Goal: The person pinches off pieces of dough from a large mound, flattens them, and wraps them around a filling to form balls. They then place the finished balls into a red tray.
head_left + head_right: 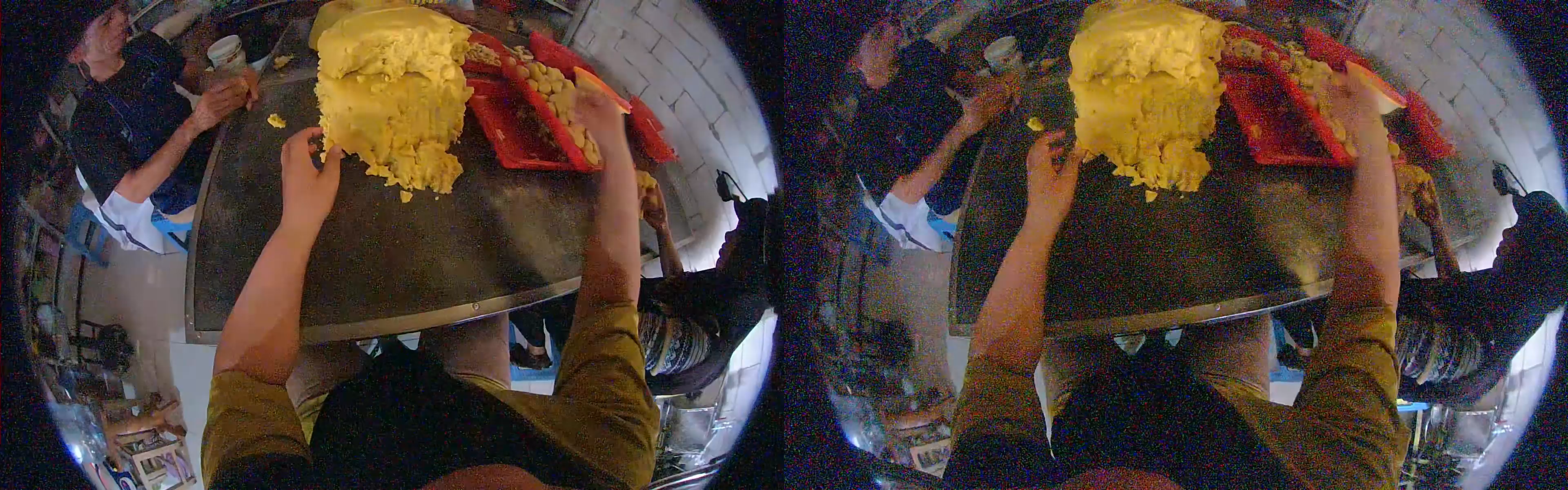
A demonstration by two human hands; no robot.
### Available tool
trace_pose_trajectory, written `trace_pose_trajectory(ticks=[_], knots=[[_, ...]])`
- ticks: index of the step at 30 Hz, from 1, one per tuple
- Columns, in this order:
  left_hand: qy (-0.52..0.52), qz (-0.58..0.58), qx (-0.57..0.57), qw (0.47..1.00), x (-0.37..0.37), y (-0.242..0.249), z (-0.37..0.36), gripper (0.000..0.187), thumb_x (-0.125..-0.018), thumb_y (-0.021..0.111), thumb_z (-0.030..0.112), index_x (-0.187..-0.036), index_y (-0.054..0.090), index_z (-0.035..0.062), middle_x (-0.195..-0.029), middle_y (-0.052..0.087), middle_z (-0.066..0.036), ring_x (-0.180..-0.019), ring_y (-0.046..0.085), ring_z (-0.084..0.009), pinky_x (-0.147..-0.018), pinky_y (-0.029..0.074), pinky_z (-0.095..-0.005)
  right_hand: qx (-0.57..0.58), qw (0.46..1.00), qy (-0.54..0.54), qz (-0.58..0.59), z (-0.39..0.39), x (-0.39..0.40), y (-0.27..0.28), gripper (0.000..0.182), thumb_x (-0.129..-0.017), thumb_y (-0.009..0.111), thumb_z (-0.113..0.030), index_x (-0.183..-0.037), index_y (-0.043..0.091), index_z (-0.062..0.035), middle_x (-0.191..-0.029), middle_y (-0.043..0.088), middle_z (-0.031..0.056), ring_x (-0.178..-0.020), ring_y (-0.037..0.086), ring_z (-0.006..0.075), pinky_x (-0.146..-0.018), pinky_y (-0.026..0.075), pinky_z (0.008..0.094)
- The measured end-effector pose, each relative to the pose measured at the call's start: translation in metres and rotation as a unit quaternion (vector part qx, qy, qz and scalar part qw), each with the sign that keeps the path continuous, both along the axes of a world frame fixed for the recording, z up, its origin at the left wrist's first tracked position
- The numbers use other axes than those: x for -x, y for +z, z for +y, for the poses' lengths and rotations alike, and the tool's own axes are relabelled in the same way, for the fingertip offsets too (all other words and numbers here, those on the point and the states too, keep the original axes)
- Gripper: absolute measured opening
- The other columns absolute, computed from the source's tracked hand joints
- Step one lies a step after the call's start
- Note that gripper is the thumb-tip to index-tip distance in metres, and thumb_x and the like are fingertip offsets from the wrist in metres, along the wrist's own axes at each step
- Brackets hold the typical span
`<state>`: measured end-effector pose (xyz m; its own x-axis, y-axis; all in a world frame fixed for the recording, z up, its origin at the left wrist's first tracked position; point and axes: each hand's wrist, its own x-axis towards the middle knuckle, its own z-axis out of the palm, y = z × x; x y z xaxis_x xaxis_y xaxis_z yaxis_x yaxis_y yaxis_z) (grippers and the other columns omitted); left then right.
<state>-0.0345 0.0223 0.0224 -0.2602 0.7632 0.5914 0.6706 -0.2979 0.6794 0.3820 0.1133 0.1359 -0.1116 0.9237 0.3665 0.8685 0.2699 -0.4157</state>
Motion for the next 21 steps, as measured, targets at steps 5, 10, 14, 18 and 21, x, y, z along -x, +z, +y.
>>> trace_pose_trajectory(ticks=[5, 10, 14, 18, 21], knots=[[0.088, 0.248, 0.132, 0.956, 0.010, 0.007, -0.012, 0.041, -0.078, 0.060, 0.030, -0.108, 0.047, 0.0047, -0.107, 0.047, -0.017, -0.099, 0.051, -0.0305, -0.082, 0.043, -0.0394, -0.105, 0.949, -0.008, 0.298, -0.033, 0.011, 0.024, 0.028, -0.084, 0.053, -0.027, -0.102, 0.057, -0.0054, -0.090, 0.061, 0.0030, -0.075, 0.059, 0.0139, -0.065, 0.046, 0.0266], [0.128, 0.331, 0.387, 0.851, 0.019, 0.022, -0.023, 0.045, -0.076, 0.060, 0.035, -0.108, 0.051, 0.0050, -0.106, 0.054, -0.018, -0.097, 0.055, -0.0312, -0.080, 0.046, -0.0400, 0.078, 0.958, 0.125, 0.247, -0.056, 0.094, -0.021, 0.028, -0.083, 0.055, -0.027, -0.103, 0.057, -0.0093, -0.088, 0.061, 0.0007, -0.073, 0.056, 0.0083, -0.061, 0.044, 0.0209], [0.068, 0.340, 0.408, 0.845, 0.023, 0.025, -0.028, 0.031, -0.076, 0.061, 0.027, -0.096, 0.060, 0.0031, -0.095, 0.060, -0.017, -0.090, 0.060, -0.0296, -0.075, 0.049, -0.0389, 0.098, 0.973, 0.201, -0.049, -0.062, 0.168, -0.073, 0.042, -0.078, 0.061, -0.029, -0.112, 0.051, -0.0049, -0.106, 0.057, 0.0132, -0.095, 0.056, 0.0251, -0.081, 0.044, 0.0346], [0.053, 0.361, 0.364, 0.857, 0.027, 0.023, -0.028, 0.018, -0.074, 0.056, 0.012, -0.088, 0.064, 0.0027, -0.092, 0.061, -0.017, -0.086, 0.061, -0.0298, -0.073, 0.050, -0.0374, 0.021, 0.964, 0.215, -0.153, -0.065, 0.215, -0.090, 0.045, -0.077, 0.061, -0.031, -0.113, 0.050, -0.0066, -0.112, 0.052, 0.0171, -0.103, 0.051, 0.0315, -0.087, 0.041, 0.0374], [0.059, 0.349, 0.316, 0.880, 0.026, 0.018, -0.026, 0.017, -0.073, 0.052, 0.006, -0.086, 0.064, 0.0032, -0.092, 0.061, -0.016, -0.086, 0.061, -0.0298, -0.073, 0.050, -0.0371, -0.028, 0.967, 0.137, -0.214, -0.057, 0.235, -0.116, 0.046, -0.074, 0.063, -0.028, -0.112, 0.050, -0.0064, -0.113, 0.051, 0.0179, -0.101, 0.050, 0.0345, -0.087, 0.040, 0.0377]])
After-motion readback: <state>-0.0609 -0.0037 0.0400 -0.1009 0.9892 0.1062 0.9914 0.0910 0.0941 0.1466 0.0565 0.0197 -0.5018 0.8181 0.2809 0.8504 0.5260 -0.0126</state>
